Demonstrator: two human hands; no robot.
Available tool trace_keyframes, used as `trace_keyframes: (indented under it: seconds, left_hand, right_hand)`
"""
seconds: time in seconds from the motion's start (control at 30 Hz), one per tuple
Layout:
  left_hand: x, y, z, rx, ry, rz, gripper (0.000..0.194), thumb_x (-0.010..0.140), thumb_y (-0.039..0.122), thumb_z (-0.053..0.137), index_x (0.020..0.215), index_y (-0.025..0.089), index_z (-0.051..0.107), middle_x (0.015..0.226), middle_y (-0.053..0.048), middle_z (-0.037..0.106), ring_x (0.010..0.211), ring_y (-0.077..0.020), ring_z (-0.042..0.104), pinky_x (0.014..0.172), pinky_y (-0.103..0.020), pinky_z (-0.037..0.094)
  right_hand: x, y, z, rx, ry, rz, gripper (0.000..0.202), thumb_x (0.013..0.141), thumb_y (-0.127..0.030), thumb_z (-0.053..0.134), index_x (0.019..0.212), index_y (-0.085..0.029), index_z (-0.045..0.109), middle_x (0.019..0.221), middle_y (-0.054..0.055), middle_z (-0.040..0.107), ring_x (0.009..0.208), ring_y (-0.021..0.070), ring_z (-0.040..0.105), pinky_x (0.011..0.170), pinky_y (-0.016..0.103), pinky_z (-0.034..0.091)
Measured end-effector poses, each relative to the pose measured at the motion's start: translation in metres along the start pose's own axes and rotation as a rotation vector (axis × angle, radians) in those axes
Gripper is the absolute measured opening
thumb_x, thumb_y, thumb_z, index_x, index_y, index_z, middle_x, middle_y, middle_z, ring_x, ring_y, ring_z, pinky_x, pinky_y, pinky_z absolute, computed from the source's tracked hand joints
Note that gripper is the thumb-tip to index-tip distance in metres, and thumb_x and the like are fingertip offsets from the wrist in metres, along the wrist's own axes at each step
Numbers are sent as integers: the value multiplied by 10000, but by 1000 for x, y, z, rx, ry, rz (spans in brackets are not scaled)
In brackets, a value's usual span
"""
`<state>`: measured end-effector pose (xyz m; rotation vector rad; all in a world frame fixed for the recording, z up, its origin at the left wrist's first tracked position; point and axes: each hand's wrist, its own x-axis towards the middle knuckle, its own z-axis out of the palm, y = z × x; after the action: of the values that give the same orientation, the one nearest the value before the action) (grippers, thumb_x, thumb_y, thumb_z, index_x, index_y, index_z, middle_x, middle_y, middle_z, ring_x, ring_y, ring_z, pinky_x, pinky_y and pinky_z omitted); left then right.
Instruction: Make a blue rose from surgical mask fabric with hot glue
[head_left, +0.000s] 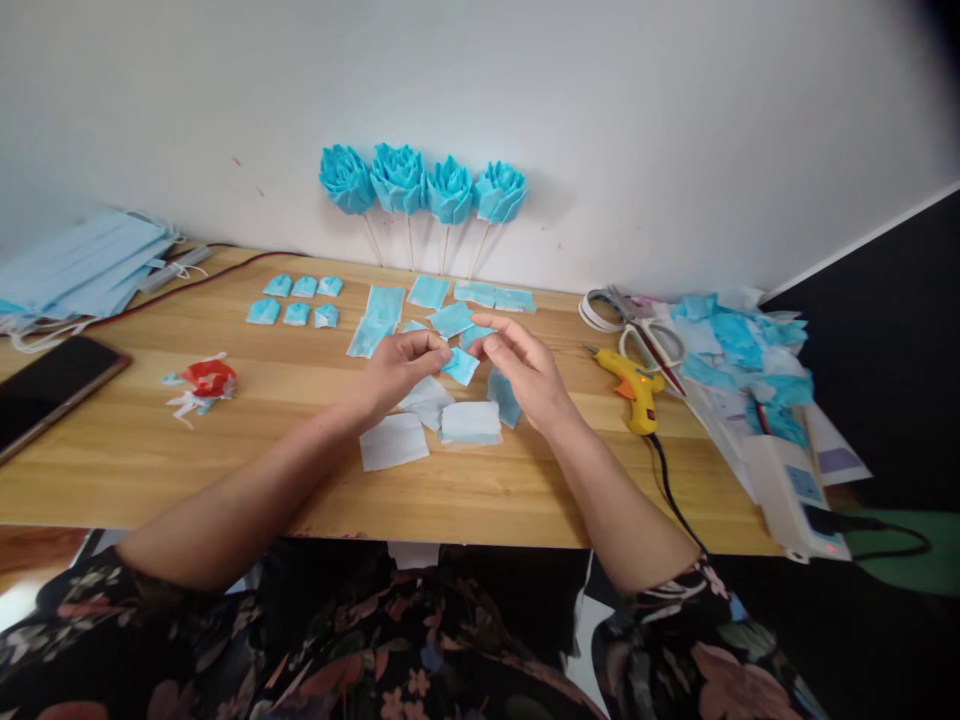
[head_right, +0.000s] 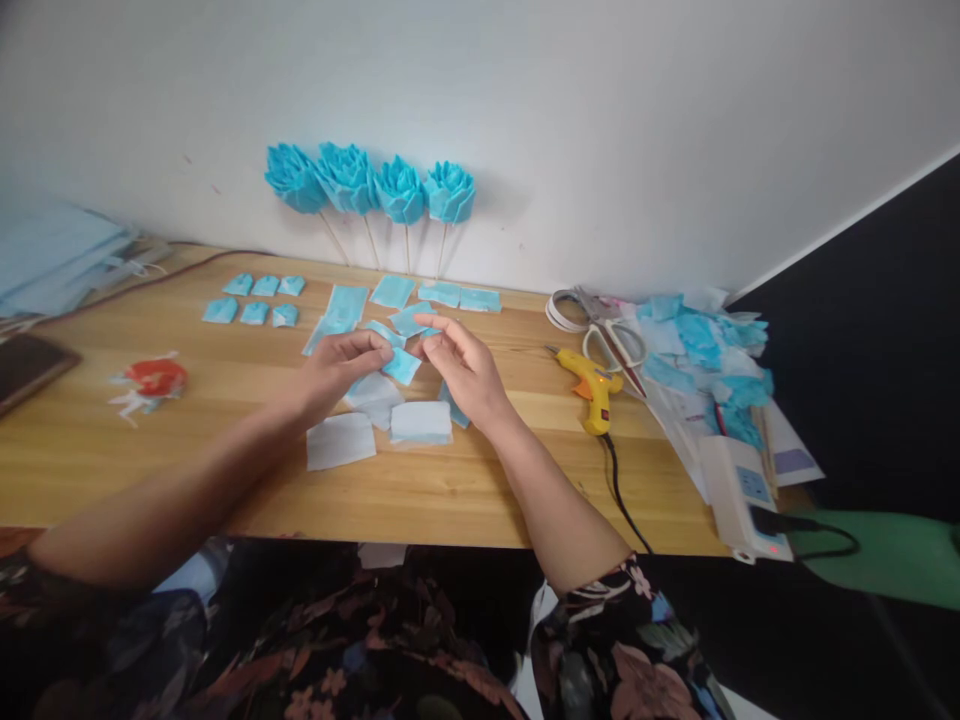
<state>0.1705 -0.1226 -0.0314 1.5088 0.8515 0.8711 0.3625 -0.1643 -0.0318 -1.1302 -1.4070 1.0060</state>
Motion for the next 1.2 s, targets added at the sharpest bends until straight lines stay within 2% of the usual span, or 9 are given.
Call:
trace_keyframes:
  seconds: [0.2,0.43,0.5,0.6,0.73,0.87,1.2]
  left_hand:
    - [-2,5,0,123,-20,55,215,809,353,673,691,177,638,679,6,602,663,-128,504,652,-280,402]
    - [-3,6,0,68,6,41,262,846,411,658,719,182,663,717,-10,624,681,-141,536,650,-280,424]
    - [-2,5,0,50,31,55,293,883,445,616,768,184,683,751,-18,640,707,-145,554,672,-277,446]
    - [-2,5,1,36,44,89,370,920,492,562,767,175,676,759,-27,638,750,-149,573,744,-282,469]
    - [-2,4,4,11,-29,59,365,868,524,633,783,172,676,778,-25,649,780,-154,580,762,-288,465]
    - [-4,1,8,-24,-102,2,338,775,487,743,888,173,686,854,-31,683,813,-161,594,743,-289,452]
    - [-3,-8,12,-7,-76,17,250,776,397,749,766,170,645,734,13,605,681,-114,527,657,-272,412]
  right_hand:
    - [0,-2,-3,-165,-99,-3,368,859,-375,685,1202,-244,662,900,5,726,886,169,672,900,357,509]
    - [-1,-7,-1,-221,-170,1,359,823,-300,698,1181,-272,679,890,-2,721,851,169,671,849,359,538]
    - [-1,-5,1,-221,-133,1,363,830,-310,695,1190,-274,675,878,-4,717,850,168,669,855,360,534]
    - [0,0,2,-109,-4,-6,395,836,-346,694,1220,-267,651,870,-5,713,830,160,661,857,354,530]
    - [2,3,4,3,96,-20,441,827,-357,698,1247,-254,615,832,-9,690,793,154,638,805,333,530]
    - [2,2,7,16,145,-15,448,823,-363,696,1250,-274,591,789,-27,642,757,148,606,764,317,520]
    - [0,5,11,-44,184,-77,398,846,-348,656,1230,-294,566,810,-20,606,817,158,610,825,337,521]
